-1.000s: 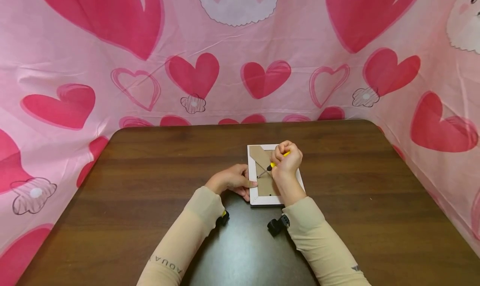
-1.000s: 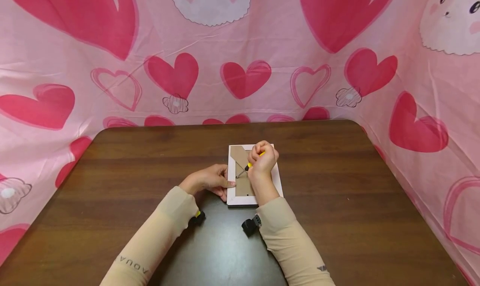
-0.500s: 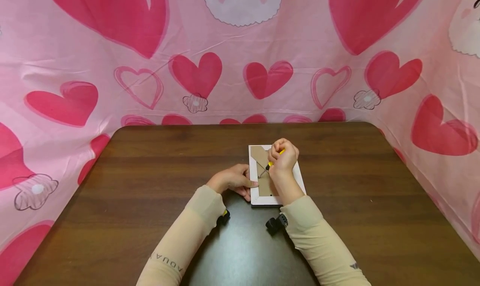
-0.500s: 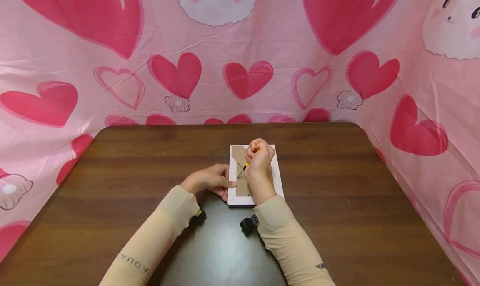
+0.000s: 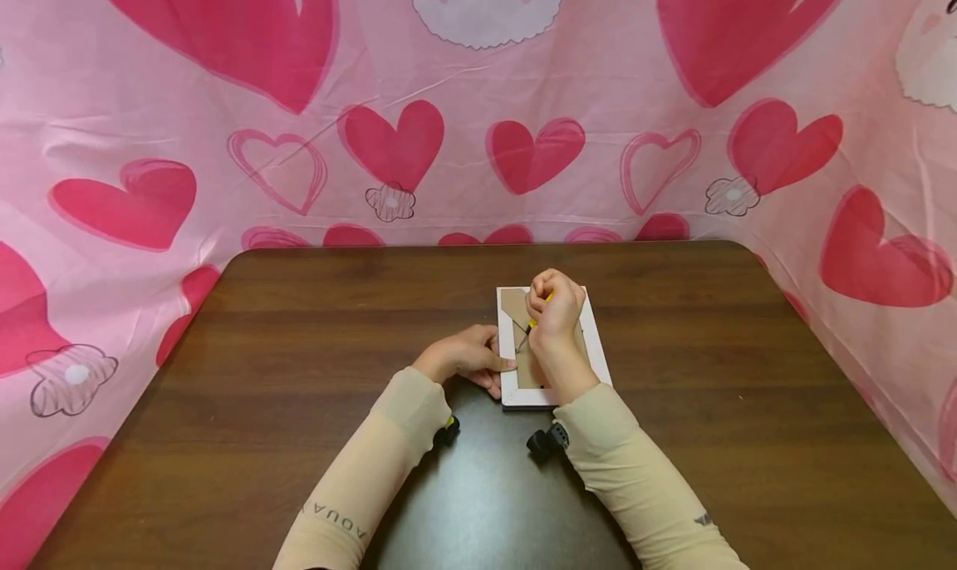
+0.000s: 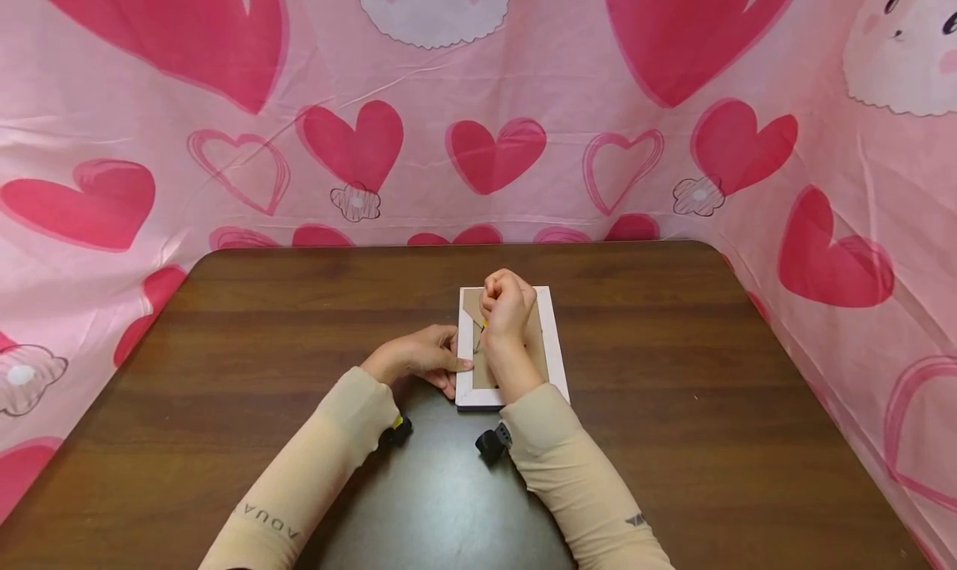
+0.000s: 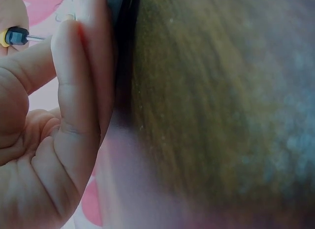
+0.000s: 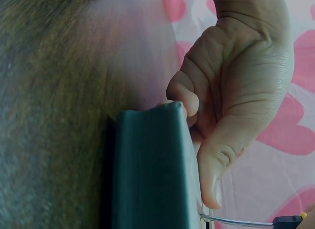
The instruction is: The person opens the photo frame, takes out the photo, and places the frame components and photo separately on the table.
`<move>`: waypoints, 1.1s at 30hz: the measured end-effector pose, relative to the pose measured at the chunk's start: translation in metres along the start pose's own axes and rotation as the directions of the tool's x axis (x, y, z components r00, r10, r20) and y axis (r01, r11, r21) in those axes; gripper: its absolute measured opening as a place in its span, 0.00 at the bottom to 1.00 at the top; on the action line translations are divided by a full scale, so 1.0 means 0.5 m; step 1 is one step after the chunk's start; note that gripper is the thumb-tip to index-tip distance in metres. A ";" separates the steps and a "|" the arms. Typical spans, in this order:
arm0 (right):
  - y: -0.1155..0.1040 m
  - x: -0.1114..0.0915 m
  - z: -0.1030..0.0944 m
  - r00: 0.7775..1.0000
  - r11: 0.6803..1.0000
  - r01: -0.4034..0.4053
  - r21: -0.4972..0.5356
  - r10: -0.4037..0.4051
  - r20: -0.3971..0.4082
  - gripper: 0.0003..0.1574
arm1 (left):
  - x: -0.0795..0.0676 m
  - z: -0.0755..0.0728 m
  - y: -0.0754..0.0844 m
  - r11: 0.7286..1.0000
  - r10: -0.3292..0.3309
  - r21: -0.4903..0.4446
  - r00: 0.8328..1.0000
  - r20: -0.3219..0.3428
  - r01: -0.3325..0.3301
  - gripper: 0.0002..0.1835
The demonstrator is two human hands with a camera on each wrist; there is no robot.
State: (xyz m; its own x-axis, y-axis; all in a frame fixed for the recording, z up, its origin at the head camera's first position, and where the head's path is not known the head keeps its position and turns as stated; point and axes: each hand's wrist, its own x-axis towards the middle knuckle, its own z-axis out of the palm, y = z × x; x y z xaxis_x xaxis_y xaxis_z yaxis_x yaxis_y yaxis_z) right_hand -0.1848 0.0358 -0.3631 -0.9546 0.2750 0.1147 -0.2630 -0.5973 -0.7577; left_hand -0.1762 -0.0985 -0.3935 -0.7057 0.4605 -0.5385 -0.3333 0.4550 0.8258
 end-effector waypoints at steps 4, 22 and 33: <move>0.003 -0.001 0.004 1.000 1.000 -0.002 -0.010 0.002 0.014 0.20 | 0.002 -0.001 -0.002 1.000 0.003 0.002 1.000 0.002 -0.003 0.13; 0.015 -0.003 0.031 0.999 0.994 -0.044 -0.100 0.046 0.013 0.21 | -0.005 0.001 -0.002 1.000 0.011 -0.003 1.000 -0.007 -0.011 0.12; 0.018 -0.005 0.046 0.997 0.984 -0.072 -0.161 0.075 0.012 0.21 | -0.004 0.000 -0.001 1.000 0.002 -0.030 1.000 -0.001 -0.002 0.12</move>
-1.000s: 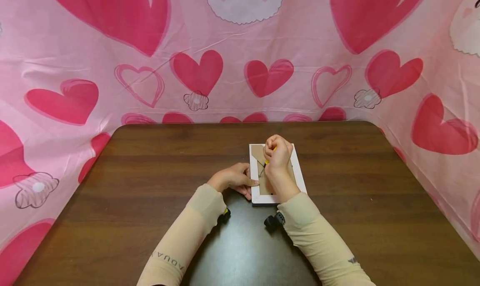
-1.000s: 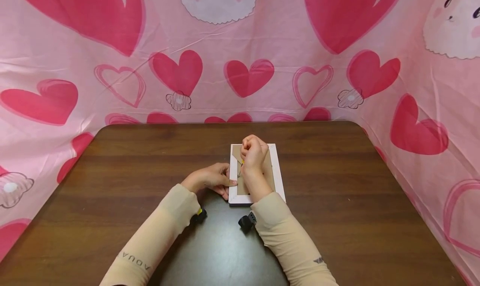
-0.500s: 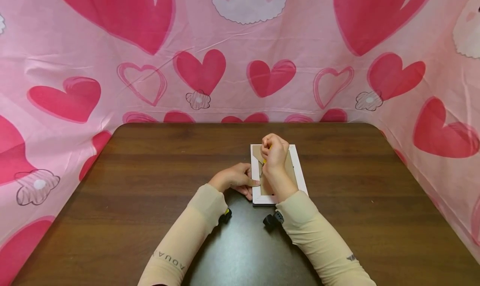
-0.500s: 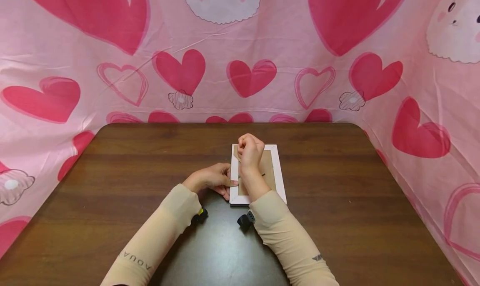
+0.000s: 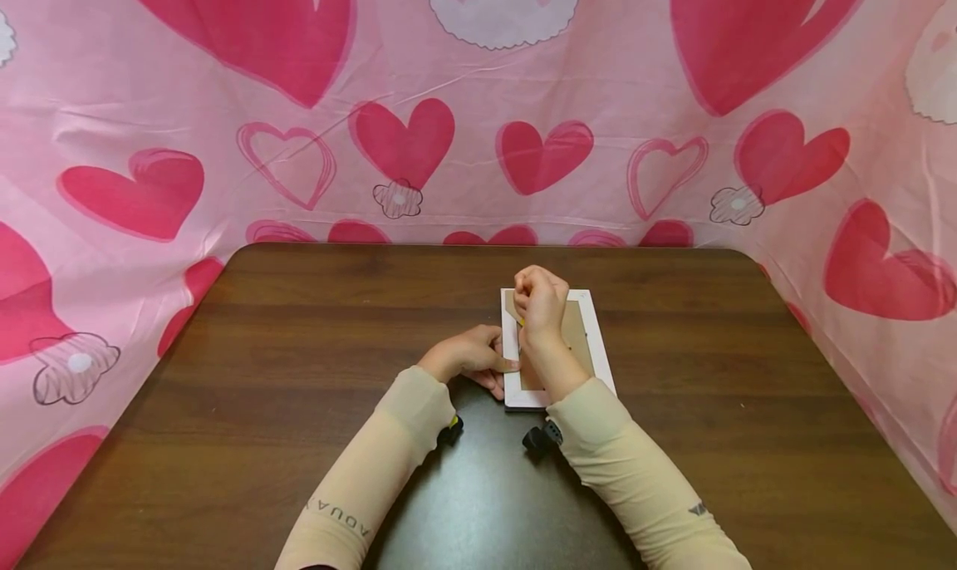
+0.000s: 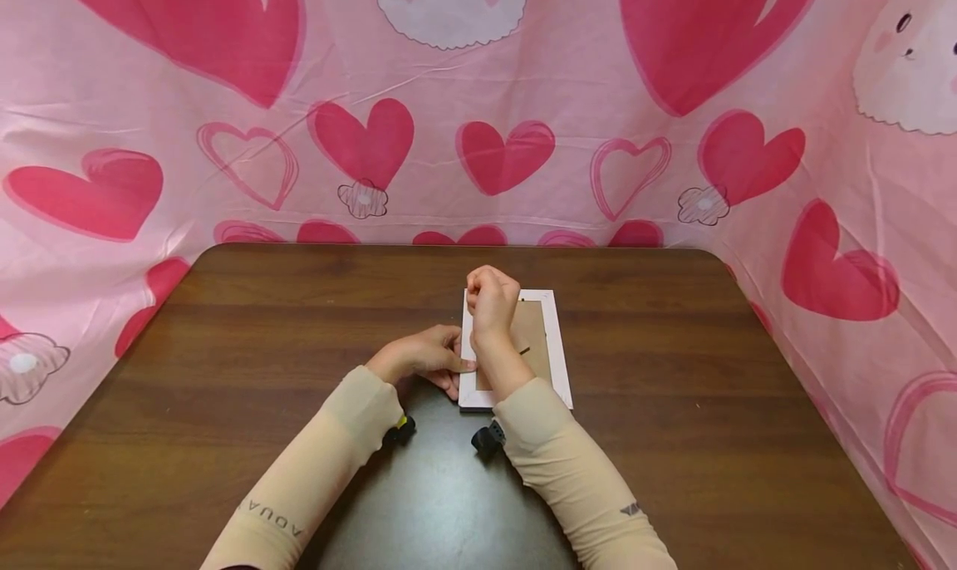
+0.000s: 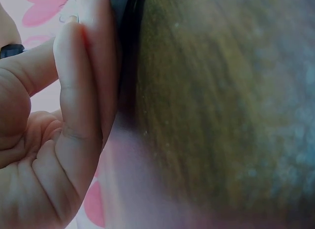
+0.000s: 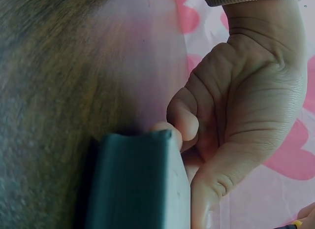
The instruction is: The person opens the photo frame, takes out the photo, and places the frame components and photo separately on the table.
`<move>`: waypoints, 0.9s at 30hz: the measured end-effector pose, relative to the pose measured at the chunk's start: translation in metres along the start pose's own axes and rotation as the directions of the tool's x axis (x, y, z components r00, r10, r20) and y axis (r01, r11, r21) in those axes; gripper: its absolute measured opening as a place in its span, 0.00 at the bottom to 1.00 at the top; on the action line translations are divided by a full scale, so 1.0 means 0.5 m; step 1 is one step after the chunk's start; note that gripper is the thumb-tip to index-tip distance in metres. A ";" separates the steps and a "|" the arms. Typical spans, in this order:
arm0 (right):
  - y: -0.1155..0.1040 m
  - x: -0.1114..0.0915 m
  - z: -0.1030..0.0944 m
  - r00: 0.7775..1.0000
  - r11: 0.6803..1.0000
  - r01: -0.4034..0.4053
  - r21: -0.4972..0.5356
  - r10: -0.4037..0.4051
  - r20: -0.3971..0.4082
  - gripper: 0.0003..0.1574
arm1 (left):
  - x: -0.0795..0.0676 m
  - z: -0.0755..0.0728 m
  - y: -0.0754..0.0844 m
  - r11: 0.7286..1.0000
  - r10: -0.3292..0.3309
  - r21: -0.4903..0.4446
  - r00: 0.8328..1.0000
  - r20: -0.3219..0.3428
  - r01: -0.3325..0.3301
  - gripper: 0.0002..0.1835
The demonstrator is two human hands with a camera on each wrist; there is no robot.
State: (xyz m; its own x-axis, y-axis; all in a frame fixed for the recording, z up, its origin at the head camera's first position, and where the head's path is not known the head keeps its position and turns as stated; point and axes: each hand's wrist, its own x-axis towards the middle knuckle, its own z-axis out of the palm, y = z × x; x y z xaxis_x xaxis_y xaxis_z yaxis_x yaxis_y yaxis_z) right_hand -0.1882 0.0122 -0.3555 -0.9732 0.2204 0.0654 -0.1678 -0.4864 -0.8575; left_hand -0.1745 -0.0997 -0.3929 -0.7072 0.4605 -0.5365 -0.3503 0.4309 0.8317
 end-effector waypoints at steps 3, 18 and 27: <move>-0.001 0.002 0.002 1.000 1.000 -0.010 -0.008 0.010 0.013 0.21 | -0.001 0.000 0.001 1.000 0.001 0.000 1.000 -0.006 -0.001 0.12; 0.003 0.007 0.009 0.998 0.999 -0.037 -0.024 0.038 0.046 0.20 | 0.001 0.002 -0.001 1.000 0.018 0.012 1.000 0.001 -0.018 0.12; 0.004 0.006 0.008 0.998 0.999 -0.041 -0.027 0.042 0.048 0.20 | -0.001 0.001 0.001 1.000 0.009 0.028 1.000 -0.008 -0.009 0.13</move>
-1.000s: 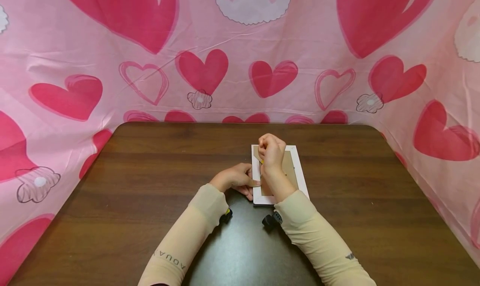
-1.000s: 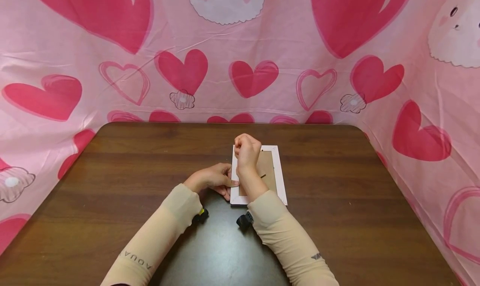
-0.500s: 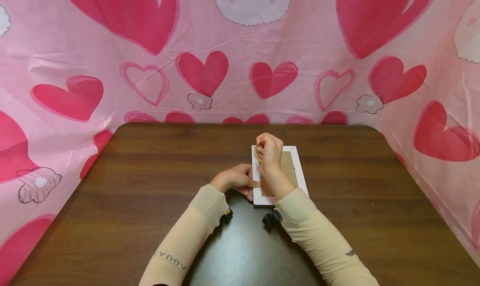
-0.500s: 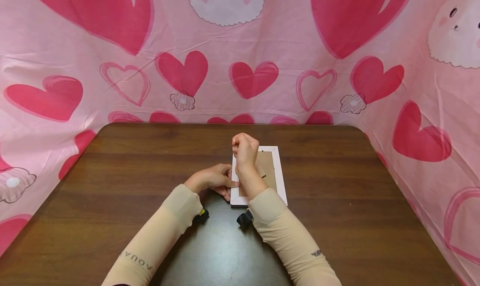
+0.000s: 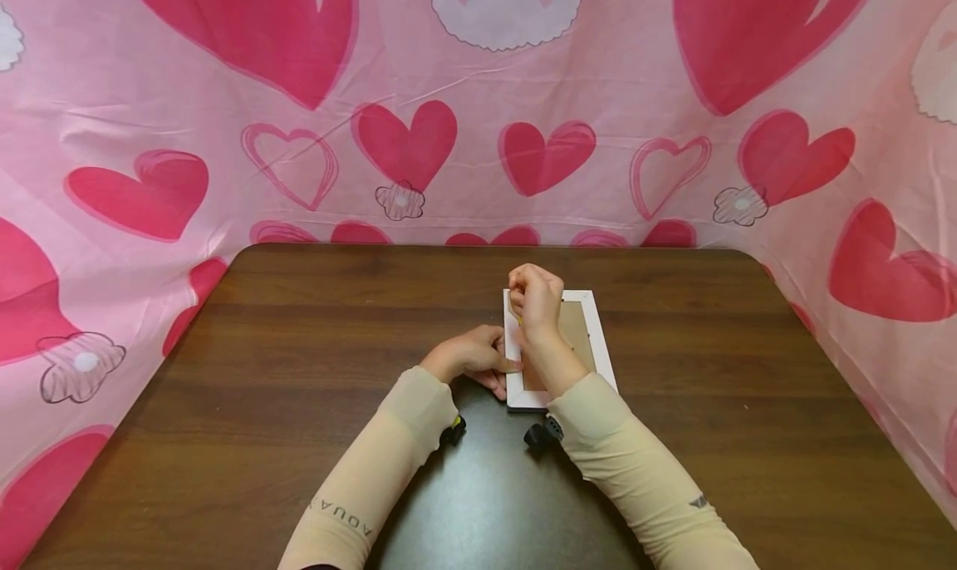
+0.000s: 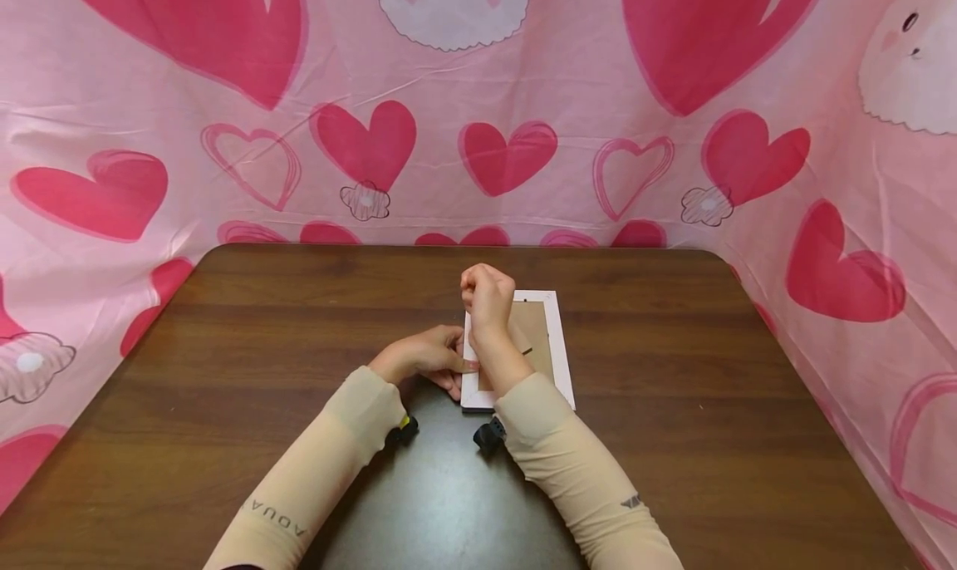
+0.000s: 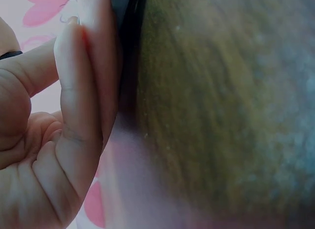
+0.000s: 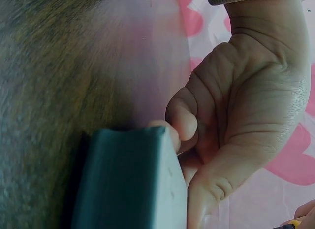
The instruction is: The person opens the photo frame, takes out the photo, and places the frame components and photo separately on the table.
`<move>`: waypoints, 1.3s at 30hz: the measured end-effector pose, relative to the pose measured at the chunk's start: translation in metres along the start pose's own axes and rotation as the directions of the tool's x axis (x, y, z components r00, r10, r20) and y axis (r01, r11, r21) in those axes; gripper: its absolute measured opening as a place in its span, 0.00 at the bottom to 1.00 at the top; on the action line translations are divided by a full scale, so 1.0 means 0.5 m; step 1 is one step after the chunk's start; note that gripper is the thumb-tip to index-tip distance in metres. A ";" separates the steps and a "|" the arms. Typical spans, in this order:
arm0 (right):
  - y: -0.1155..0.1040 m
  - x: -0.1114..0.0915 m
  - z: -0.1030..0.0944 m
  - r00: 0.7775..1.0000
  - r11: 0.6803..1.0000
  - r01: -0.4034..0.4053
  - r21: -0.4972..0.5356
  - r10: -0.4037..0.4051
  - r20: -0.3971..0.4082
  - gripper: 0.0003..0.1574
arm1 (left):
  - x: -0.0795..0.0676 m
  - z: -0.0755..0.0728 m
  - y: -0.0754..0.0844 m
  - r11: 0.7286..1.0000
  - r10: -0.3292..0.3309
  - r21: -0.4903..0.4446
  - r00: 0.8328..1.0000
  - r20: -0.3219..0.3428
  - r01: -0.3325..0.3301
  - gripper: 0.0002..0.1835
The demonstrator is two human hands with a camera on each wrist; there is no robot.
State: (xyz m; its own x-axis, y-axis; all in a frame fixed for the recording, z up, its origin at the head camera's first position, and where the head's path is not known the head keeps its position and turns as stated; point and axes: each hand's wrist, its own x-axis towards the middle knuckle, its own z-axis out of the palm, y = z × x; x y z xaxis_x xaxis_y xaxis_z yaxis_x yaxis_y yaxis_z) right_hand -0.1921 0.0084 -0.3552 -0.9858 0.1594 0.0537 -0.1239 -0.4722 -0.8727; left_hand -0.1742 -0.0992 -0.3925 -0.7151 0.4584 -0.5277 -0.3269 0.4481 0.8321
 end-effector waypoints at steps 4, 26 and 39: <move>0.000 -0.001 0.000 1.000 1.000 -0.007 -0.005 0.007 0.003 0.20 | -0.001 0.001 0.001 1.000 -0.003 0.003 1.000 -0.003 0.003 0.13; 0.007 -0.007 0.017 1.000 0.996 0.022 -0.086 -0.021 0.009 0.20 | -0.006 -0.001 0.009 0.997 0.017 0.080 1.000 -0.026 -0.015 0.13; -0.007 0.004 -0.011 0.997 0.998 -0.049 -0.051 0.051 0.056 0.19 | -0.012 -0.001 0.004 1.000 0.014 0.018 1.000 -0.023 -0.013 0.14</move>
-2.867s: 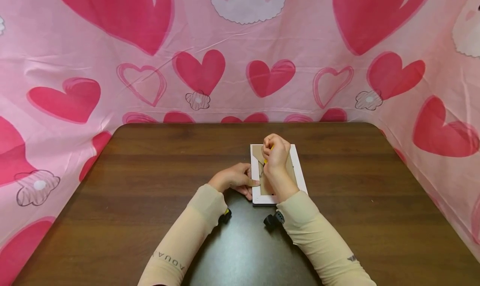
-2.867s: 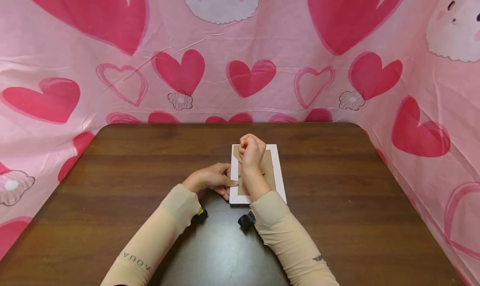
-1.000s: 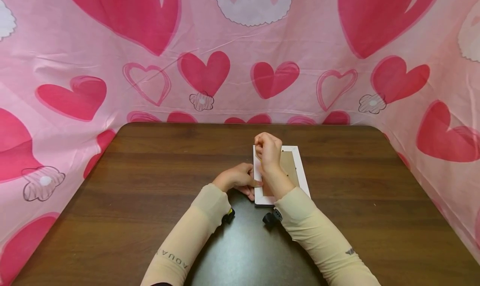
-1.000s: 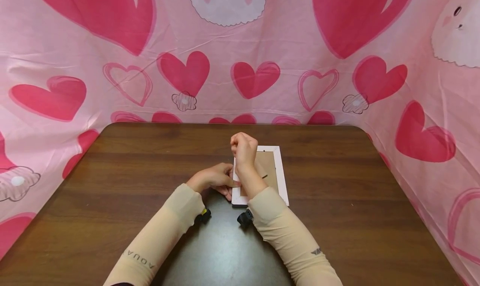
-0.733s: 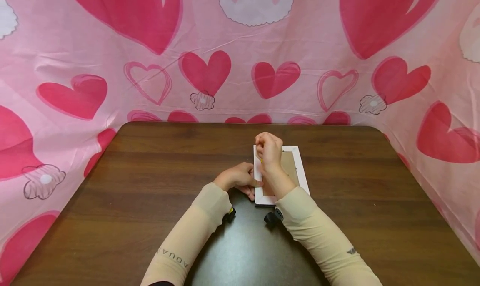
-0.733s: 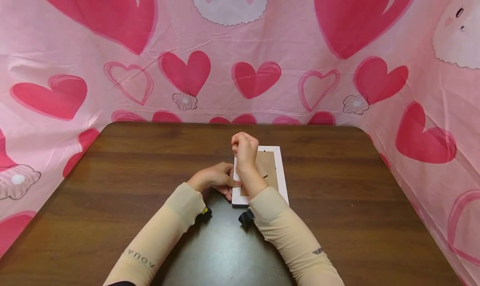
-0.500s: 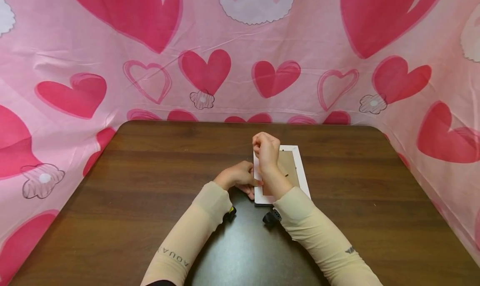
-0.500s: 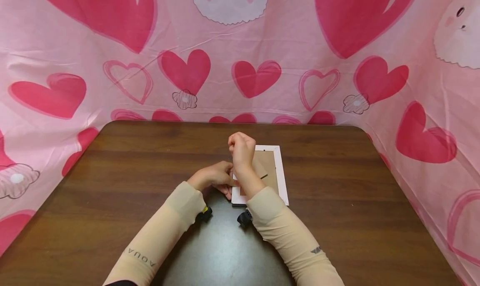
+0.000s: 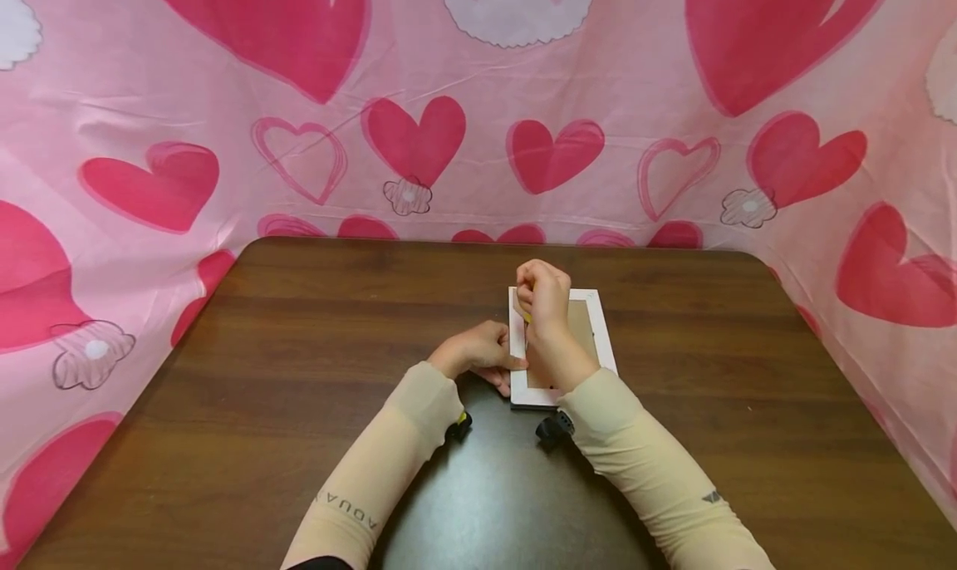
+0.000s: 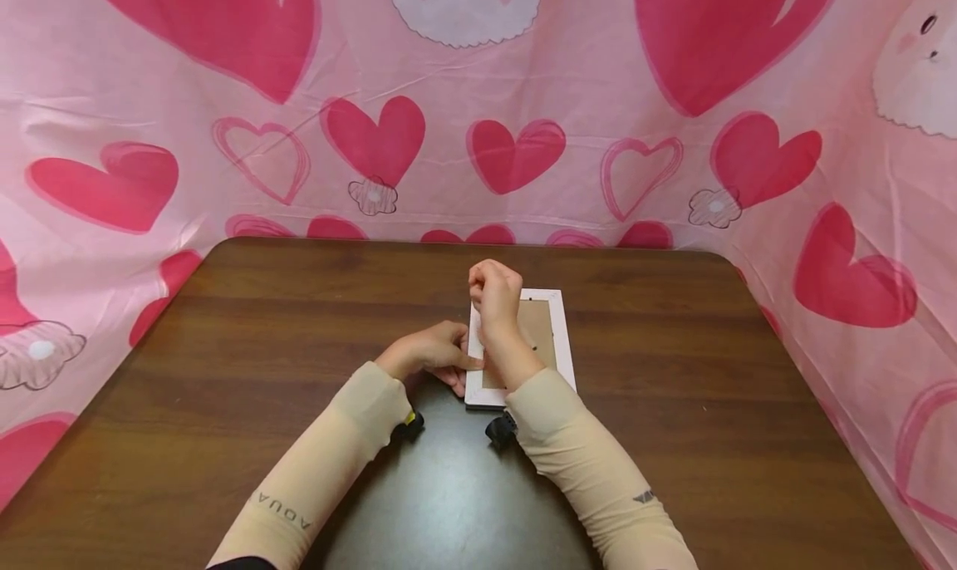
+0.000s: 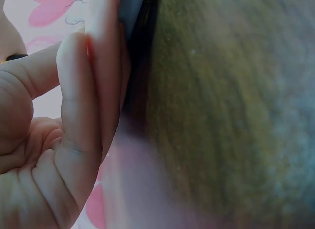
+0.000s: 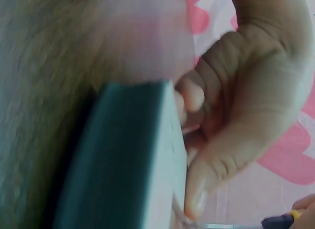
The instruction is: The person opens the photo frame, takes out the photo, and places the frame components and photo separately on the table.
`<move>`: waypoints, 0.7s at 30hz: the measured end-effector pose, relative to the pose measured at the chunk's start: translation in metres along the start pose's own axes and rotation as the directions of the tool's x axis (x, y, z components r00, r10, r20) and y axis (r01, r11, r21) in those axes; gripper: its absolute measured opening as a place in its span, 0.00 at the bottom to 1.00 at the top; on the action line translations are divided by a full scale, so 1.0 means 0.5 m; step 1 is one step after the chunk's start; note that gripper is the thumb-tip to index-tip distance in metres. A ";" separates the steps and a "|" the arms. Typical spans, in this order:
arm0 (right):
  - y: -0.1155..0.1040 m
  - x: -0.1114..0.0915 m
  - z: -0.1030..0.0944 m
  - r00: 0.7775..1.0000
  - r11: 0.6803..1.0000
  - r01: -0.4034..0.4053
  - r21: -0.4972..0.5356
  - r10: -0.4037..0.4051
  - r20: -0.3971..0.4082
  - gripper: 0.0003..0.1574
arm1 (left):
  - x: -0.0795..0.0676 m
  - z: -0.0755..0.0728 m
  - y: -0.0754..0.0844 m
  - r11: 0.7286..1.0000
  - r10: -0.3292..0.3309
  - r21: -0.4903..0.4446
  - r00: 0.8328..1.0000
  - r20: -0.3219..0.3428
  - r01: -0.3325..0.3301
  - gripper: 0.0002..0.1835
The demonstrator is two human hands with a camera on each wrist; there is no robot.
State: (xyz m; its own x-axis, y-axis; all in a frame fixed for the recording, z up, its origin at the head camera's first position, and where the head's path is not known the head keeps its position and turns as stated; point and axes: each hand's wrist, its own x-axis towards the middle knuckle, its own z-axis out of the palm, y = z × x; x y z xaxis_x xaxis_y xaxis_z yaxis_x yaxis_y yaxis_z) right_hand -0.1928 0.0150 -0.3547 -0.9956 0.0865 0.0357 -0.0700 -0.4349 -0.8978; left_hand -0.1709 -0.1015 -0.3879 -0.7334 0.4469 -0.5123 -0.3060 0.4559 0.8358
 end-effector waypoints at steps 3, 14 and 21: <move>-0.007 0.004 -0.017 0.999 0.999 -0.032 0.022 0.031 0.024 0.20 | 0.001 0.002 -0.004 0.999 -0.016 -0.037 1.000 0.000 0.016 0.14; -0.028 0.016 -0.038 0.990 0.988 -0.137 0.071 0.137 0.015 0.20 | -0.002 0.003 -0.003 0.999 -0.004 -0.050 1.000 0.000 0.004 0.14; -0.030 0.017 -0.045 0.989 0.980 -0.150 0.128 0.150 0.006 0.21 | 0.002 0.006 -0.006 0.999 -0.007 -0.051 1.000 -0.004 0.007 0.15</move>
State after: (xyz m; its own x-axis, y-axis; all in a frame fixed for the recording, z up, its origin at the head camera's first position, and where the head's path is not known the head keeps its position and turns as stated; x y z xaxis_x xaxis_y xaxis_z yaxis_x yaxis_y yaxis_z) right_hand -0.1988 0.0425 -0.3511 -0.9952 0.0148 -0.0966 0.0723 -0.5539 -0.8295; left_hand -0.1690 -0.1002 -0.3916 -0.7340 0.4403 -0.5170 -0.3412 0.4191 0.8414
